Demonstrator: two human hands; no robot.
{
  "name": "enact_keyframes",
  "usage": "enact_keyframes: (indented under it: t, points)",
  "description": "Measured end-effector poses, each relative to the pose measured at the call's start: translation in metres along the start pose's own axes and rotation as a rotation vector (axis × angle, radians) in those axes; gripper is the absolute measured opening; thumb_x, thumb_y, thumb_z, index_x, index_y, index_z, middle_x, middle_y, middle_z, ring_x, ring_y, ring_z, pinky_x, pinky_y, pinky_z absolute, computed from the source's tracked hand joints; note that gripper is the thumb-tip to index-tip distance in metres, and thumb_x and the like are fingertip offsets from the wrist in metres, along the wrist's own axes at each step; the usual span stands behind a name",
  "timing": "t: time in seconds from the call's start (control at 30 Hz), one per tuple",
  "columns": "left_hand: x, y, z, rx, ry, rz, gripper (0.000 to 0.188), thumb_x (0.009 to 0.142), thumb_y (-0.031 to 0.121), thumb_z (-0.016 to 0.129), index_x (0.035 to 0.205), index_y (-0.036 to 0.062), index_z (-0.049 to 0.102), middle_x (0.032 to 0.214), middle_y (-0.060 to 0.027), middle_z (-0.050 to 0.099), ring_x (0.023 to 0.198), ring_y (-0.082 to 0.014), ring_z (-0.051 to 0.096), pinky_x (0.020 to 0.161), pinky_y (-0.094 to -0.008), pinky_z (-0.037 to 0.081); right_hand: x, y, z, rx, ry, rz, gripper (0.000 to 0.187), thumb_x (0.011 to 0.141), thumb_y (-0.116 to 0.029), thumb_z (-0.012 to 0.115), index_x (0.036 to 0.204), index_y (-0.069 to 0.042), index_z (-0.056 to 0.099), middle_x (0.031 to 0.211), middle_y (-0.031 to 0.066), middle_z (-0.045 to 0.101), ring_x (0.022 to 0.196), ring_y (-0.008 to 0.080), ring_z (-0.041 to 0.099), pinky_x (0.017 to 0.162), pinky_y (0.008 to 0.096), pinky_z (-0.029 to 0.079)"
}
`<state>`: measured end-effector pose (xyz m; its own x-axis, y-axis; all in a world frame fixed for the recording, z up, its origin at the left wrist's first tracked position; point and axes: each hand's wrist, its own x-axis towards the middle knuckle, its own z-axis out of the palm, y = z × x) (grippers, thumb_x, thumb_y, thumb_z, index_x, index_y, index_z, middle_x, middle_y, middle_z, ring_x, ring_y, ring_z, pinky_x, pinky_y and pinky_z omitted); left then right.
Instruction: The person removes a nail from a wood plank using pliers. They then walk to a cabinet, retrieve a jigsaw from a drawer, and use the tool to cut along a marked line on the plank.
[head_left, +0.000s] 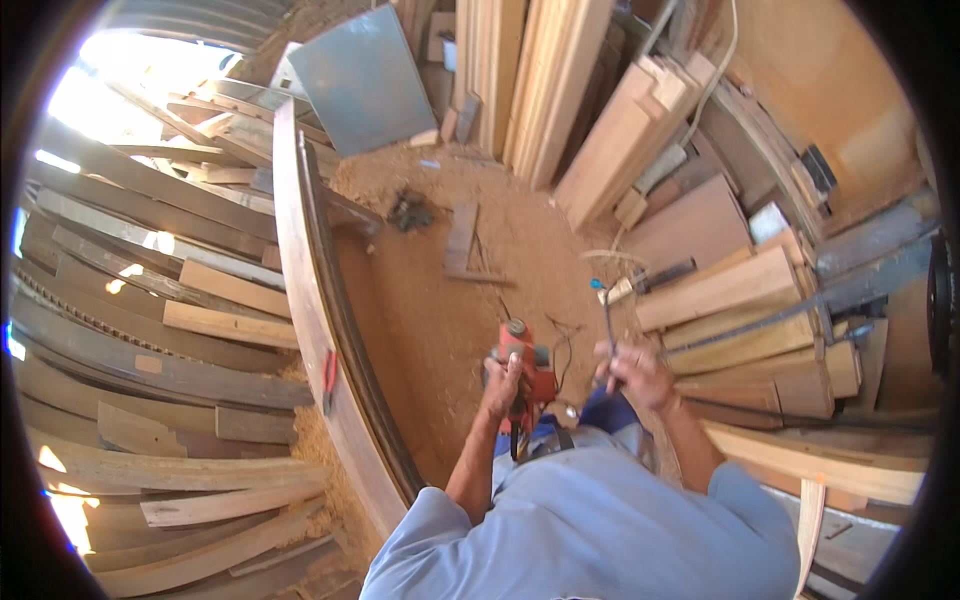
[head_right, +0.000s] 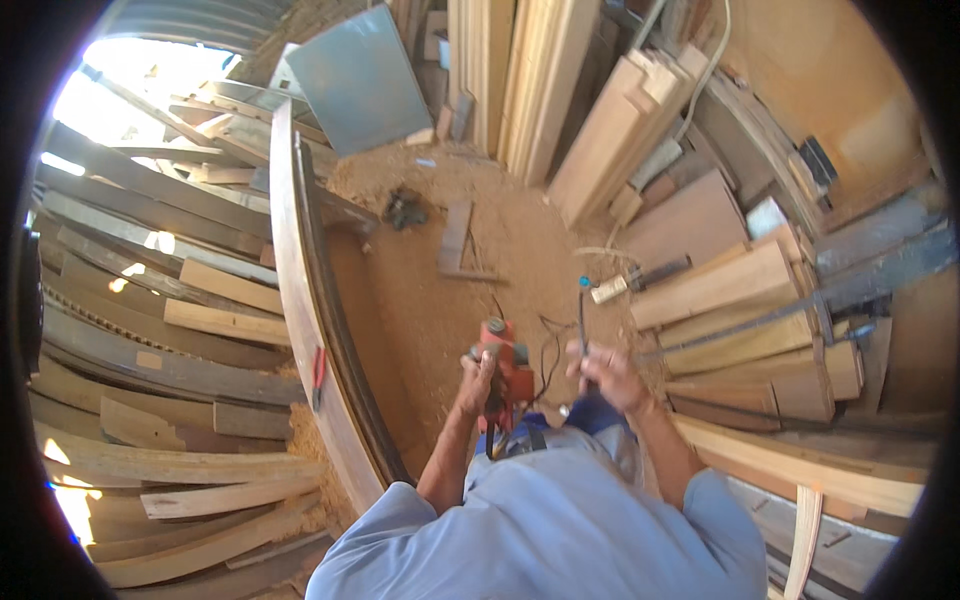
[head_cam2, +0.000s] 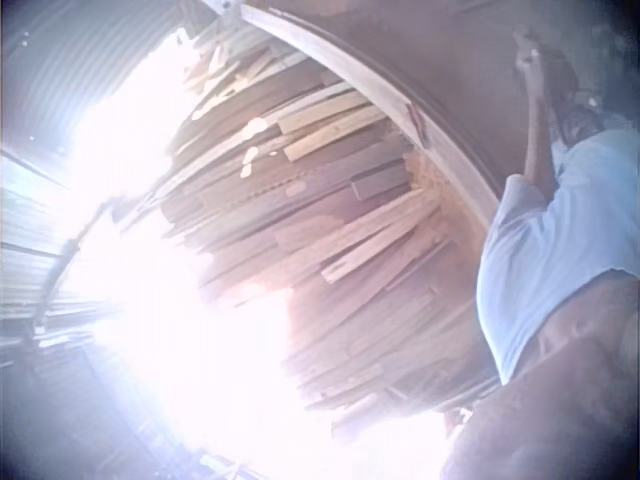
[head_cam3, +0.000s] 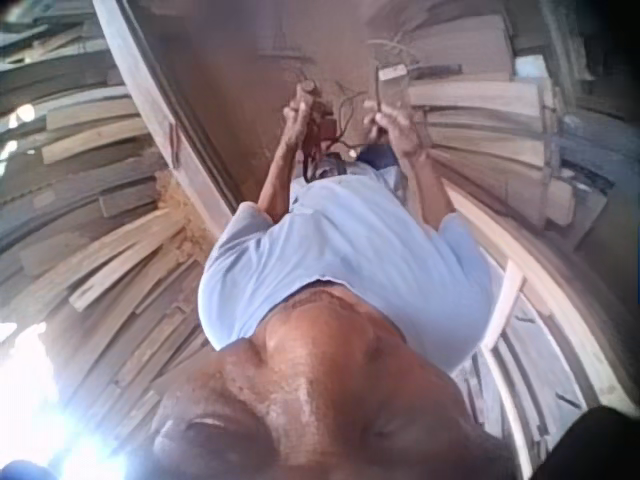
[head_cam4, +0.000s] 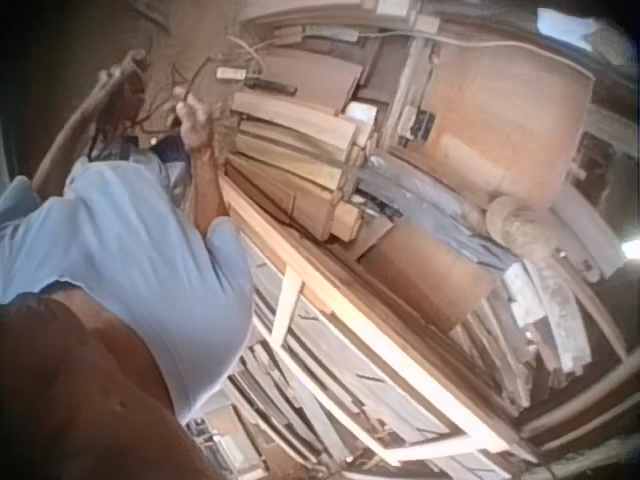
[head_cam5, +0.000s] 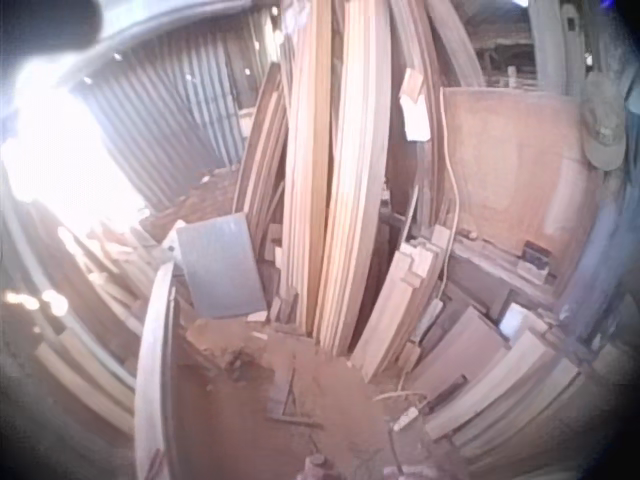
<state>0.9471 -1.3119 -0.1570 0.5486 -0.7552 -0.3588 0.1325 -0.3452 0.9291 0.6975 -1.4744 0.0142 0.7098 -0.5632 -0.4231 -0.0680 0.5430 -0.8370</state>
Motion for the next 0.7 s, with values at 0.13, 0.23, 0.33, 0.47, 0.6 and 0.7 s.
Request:
enact_keyframes:
  t: [0.13,0.23,0.33,0.47,0.6,0.7]
  points:
    - [0.023,0.080,0.011,-0.069,-0.377,-0.325,0.053,0.100,0.052,0.045,0.122,0.0087,0.025,0.096,-0.0072,0.051,0.071,-0.0107,0.054,0.057,-0.0276,0.050,0.010,0.063,0.051,-0.464,-0.150,0.079,0.034,0.095,-0.016,0.058,0.123,0.003,0.063,0.097,0.0070,0.072,0.083,0.0116,0.065,0.077,0.0262,0.052]
    - [0.020,0.115,-0.016,0.187,-0.541,-0.003,0.071,0.094,0.039,0.057,0.141,0.0031,0.018,0.123,-0.0194,0.047,0.114,-0.0288,0.054,0.097,-0.0393,0.044,0.033,0.034,0.121,-0.681,-0.359,0.073,0.027,0.094,-0.017,0.060,0.110,0.002,0.070,0.092,0.0071,0.073,0.084,0.0151,0.066,0.078,0.0308,0.052]
    - [0.017,0.098,-0.044,0.335,-0.600,0.040,0.070,0.089,0.026,0.057,0.142,0.0008,0.019,0.128,-0.0269,0.048,0.118,-0.0351,0.055,0.098,-0.0432,0.043,0.050,0.042,0.143,-0.563,-0.419,0.199,0.023,0.094,-0.018,0.058,0.100,0.000,0.073,0.088,0.0083,0.072,0.080,0.0166,0.066,0.074,0.0331,0.052]
    - [0.019,0.093,-0.058,0.443,-0.695,-0.145,0.070,0.088,0.022,0.050,0.146,0.0021,0.016,0.122,-0.0354,0.054,0.116,-0.0470,0.056,0.101,-0.0478,0.043,0.101,0.115,0.056,-0.594,0.029,0.144,0.029,0.098,-0.026,0.055,0.085,-0.003,0.067,0.075,0.0060,0.067,0.066,0.0152,0.062,0.060,0.0303,0.049]
    - [0.009,0.123,-0.073,0.456,-0.776,-0.191,0.068,0.087,0.019,0.047,0.147,0.0029,0.018,0.119,-0.0351,0.057,0.110,-0.0457,0.059,0.098,-0.0502,0.044,0.166,0.086,0.044,-0.424,0.381,0.157,0.042,0.098,-0.040,0.057,0.072,-0.007,0.063,0.066,-0.0026,0.058,0.058,0.0096,0.051,0.054,0.0269,0.043]
    - [0.016,0.119,-0.074,0.519,-0.937,-0.064,0.069,0.087,0.021,0.046,0.151,0.0067,0.021,0.124,-0.0344,0.055,0.118,-0.0428,0.056,0.103,-0.0487,0.041,0.225,0.128,0.015,-0.766,0.116,0.184,0.050,0.095,-0.049,0.057,0.099,-0.001,0.069,0.080,0.0077,0.067,0.071,0.0179,0.062,0.065,0.0354,0.051]
